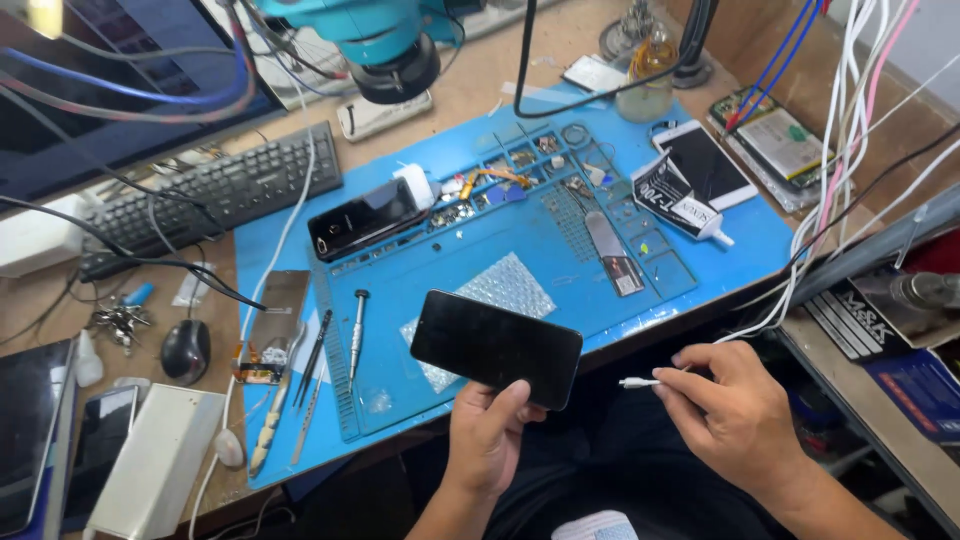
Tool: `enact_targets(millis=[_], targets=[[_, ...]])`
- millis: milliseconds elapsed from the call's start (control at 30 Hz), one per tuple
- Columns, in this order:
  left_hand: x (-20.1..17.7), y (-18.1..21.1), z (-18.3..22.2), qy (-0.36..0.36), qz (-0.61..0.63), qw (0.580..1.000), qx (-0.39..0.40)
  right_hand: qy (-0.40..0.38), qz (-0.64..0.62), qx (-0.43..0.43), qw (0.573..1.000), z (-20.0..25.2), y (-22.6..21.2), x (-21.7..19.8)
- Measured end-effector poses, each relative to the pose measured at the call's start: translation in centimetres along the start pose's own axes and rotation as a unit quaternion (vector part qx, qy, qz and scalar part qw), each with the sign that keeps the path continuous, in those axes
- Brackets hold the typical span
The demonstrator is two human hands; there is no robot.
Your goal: The person handles small components and a smartphone motherboard on a blue work mat, then picks up a black smartphone and connects a white charging cable to its port. The person holds the phone while it charges and briefly looks at the screen.
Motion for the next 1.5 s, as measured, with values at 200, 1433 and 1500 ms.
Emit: enact_targets(millis=[200, 1433, 1500], targets=[[2.0, 0.1, -1.2, -0.019, 0.019, 0.999, -0.018, -0.016, -0.107, -0.056, 0.993, -3.1, -0.6, 0.3], [3.8, 0.8, -1.7, -0.034, 0.032, 0.998, -0.029, 0.042, -0.051, -0.12, 0.991, -5.9, -2.6, 0.1], [4.1, 1.5, -1.4, -0.029, -0.023, 0.999, 0.005, 0.062, -0.002, -0.149, 0.987, -5.8, -3.3, 0.2]])
Point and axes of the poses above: each hand's wrist, its own z-axis away from the middle knuckle, its own x-axis out of the palm, y = z × x, the point moved 5 cm from there along -z, towards the middle knuckle
